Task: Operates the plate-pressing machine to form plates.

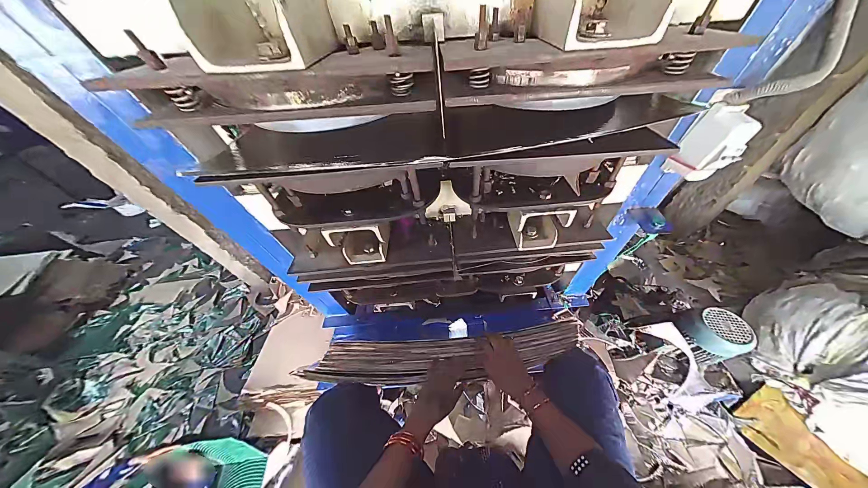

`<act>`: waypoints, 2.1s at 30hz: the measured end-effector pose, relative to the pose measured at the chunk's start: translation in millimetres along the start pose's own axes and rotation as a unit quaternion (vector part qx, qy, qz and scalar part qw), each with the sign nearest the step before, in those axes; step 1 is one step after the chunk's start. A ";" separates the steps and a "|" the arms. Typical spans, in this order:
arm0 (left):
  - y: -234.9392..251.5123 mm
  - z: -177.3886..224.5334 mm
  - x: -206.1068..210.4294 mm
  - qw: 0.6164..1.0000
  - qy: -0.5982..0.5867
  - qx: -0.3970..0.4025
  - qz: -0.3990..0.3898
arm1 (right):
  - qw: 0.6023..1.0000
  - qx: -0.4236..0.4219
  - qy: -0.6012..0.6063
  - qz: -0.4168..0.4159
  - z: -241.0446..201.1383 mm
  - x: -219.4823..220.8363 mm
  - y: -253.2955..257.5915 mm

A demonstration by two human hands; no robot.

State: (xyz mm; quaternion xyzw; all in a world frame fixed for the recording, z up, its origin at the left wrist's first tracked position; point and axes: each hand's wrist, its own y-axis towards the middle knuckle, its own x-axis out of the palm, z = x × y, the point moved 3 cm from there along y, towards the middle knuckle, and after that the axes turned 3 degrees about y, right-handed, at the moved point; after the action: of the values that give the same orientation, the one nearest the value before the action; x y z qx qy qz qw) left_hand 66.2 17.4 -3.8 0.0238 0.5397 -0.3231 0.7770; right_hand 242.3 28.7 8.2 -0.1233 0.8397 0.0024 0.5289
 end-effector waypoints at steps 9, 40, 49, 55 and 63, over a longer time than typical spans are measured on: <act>39.3 -44.2 -0.6 0.985 0.048 -0.088 0.137 | 0.997 0.074 -0.009 -0.009 28.5 25.4 36.5; -53.7 -4.4 -29.2 0.986 0.025 0.057 0.152 | 0.992 -0.047 -0.110 -0.047 -3.0 -28.0 -50.1; -164.6 27.2 0.8 0.908 0.085 0.115 0.394 | 0.948 -0.170 -0.105 0.248 -17.9 -6.6 -152.2; -239.2 90.8 -45.2 0.871 0.132 0.134 0.453 | 0.875 -0.219 -0.139 0.409 -43.3 -45.2 -221.0; -227.9 94.2 -49.9 0.838 0.170 0.146 0.497 | 0.862 -0.200 -0.157 0.439 -44.5 -63.5 -220.2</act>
State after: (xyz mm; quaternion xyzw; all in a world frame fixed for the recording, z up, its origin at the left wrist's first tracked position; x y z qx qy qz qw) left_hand 13.0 -175.3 149.0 0.4566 0.5257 0.0400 0.7166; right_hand 275.0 -177.8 112.1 0.1569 0.6940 0.4220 0.5619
